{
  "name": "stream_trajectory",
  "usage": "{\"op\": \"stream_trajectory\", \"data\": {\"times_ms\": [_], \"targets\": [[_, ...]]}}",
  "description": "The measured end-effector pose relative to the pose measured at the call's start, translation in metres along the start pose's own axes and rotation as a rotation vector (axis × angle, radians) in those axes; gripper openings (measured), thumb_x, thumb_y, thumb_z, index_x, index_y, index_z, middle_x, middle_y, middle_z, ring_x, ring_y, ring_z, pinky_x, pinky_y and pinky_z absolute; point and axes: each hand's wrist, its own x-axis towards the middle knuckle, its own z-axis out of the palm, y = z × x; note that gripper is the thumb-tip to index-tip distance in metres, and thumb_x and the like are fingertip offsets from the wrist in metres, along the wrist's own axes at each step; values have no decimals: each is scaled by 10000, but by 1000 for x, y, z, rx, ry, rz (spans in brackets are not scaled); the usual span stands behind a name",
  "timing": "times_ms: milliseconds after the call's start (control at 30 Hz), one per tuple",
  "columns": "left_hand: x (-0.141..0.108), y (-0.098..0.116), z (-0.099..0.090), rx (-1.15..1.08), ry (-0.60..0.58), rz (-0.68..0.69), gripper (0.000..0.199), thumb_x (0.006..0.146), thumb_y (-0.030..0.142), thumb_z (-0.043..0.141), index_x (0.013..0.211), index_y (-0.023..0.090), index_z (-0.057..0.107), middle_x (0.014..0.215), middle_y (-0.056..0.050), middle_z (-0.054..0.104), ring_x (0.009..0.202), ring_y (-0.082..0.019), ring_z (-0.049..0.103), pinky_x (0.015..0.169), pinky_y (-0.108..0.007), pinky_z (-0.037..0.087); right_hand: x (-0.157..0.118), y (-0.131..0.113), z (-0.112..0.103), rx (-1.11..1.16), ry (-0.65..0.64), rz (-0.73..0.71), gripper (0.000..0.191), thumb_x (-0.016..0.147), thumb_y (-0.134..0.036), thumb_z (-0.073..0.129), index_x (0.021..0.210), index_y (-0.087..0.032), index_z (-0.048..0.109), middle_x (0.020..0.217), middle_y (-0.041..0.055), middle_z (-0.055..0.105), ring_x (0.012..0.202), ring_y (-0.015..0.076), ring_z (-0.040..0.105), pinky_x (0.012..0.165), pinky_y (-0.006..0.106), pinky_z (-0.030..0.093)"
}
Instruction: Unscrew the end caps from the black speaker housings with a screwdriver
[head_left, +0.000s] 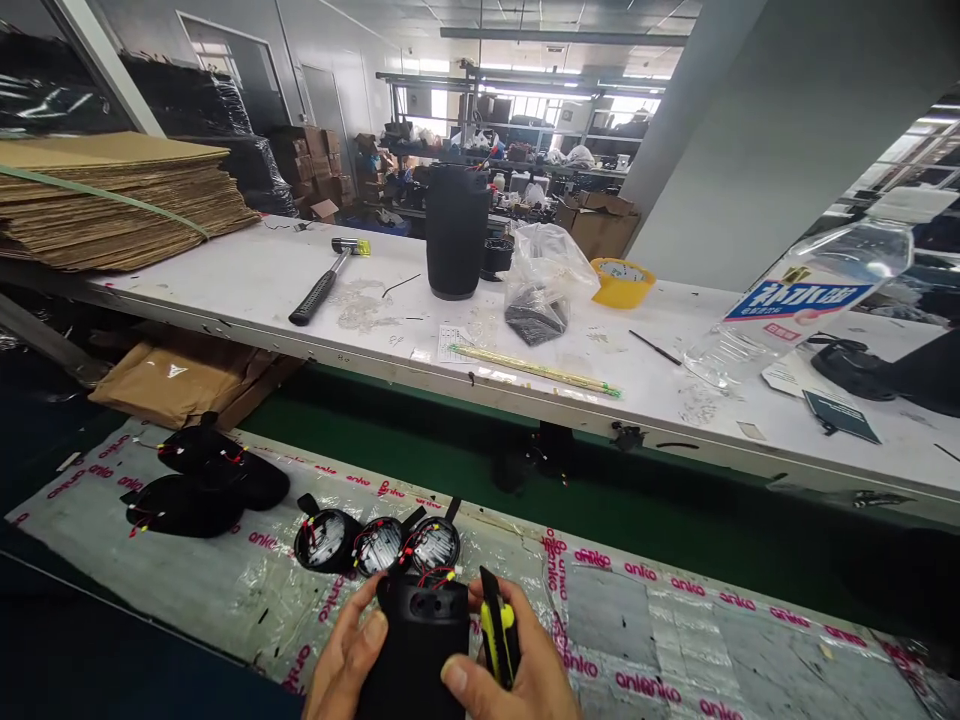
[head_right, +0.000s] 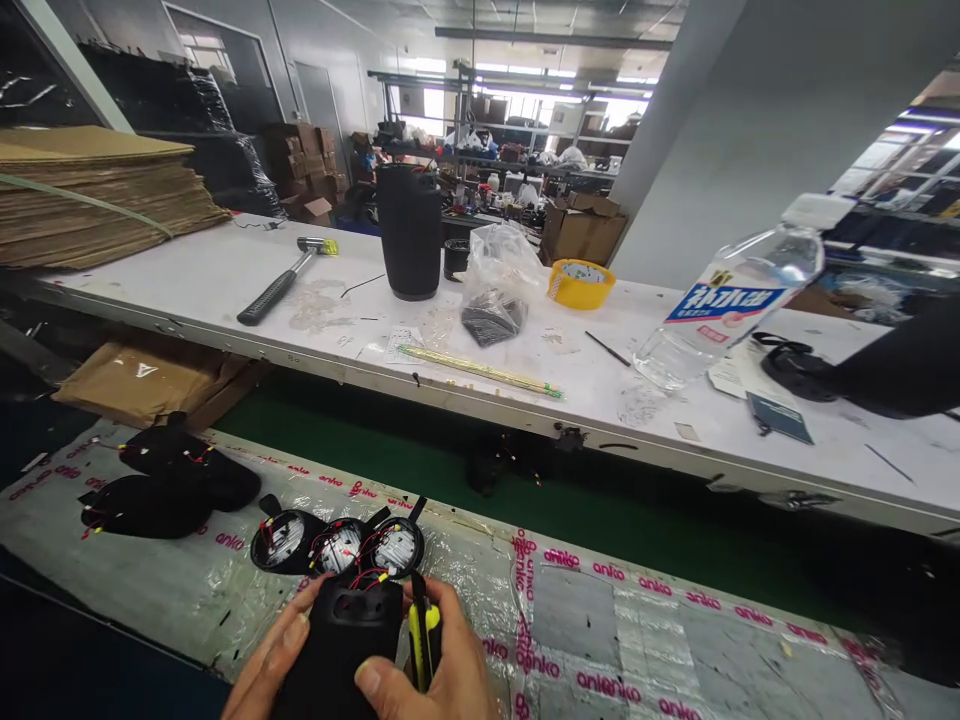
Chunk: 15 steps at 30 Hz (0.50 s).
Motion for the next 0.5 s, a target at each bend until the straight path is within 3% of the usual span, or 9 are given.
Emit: {"op": "stream_trajectory", "data": {"times_ms": [67, 133, 200, 300, 400, 500], "targets": [[-2, 3, 1, 116, 43, 73, 787, 804, 713, 749, 1446, 281, 604, 1329, -64, 769, 1432, -393, 540, 1265, -548, 343, -2, -3, 0, -11, 1, 24, 796, 719, -520, 826, 1406, -208, 570, 1285, 122, 697, 1165, 347, 659, 971, 421, 512], [-4, 4, 3, 241, -2, 136, 777, 820, 766, 681, 1439, 300, 615, 1484, -58, 670, 1514, -394, 428, 1317, -563, 183, -3, -8, 0, -67, 13, 38, 807, 678, -440, 848, 1401, -221, 563, 1276, 115, 700, 1156, 348, 661, 961, 425, 514], [-5, 4, 4, 256, -168, 137, 900, 742, 764, 756, 1485, 298, 555, 1515, -87, 642, 1476, -434, 470, 1282, -597, 254, -5, -13, -1, -176, 33, 45, 749, 648, -378, 845, 1339, -230, 596, 1247, 110, 706, 1140, 353, 665, 951, 433, 515], [-2, 2, 3, 84, -383, 17, 1060, 677, 622, 864, 1565, 292, 389, 1370, -132, 736, 1291, -466, 645, 1077, -592, 512, -7, -16, -6, -277, 0, 6, 609, 698, -369, 781, 1278, -261, 631, 1196, 84, 722, 1092, 333, 680, 942, 429, 517], [6, -1, -4, -27, -439, -57, 766, 797, 593, 771, 1440, 231, 566, 1234, -136, 790, 1228, -435, 693, 1015, -545, 563, -6, -11, -14, -247, -30, -51, 480, 830, -435, 693, 1286, -294, 651, 1235, 65, 719, 1126, 316, 673, 985, 427, 505], [13, -3, -14, 24, -435, -26, 510, 913, 581, 694, 1251, 199, 710, 1191, -136, 791, 1199, -363, 704, 1047, -531, 553, -2, -1, -19, -177, -7, -123, 526, 885, -514, 691, 1369, -311, 647, 1466, 63, 609, 1371, 328, 536, 1141, 456, 401]]}}
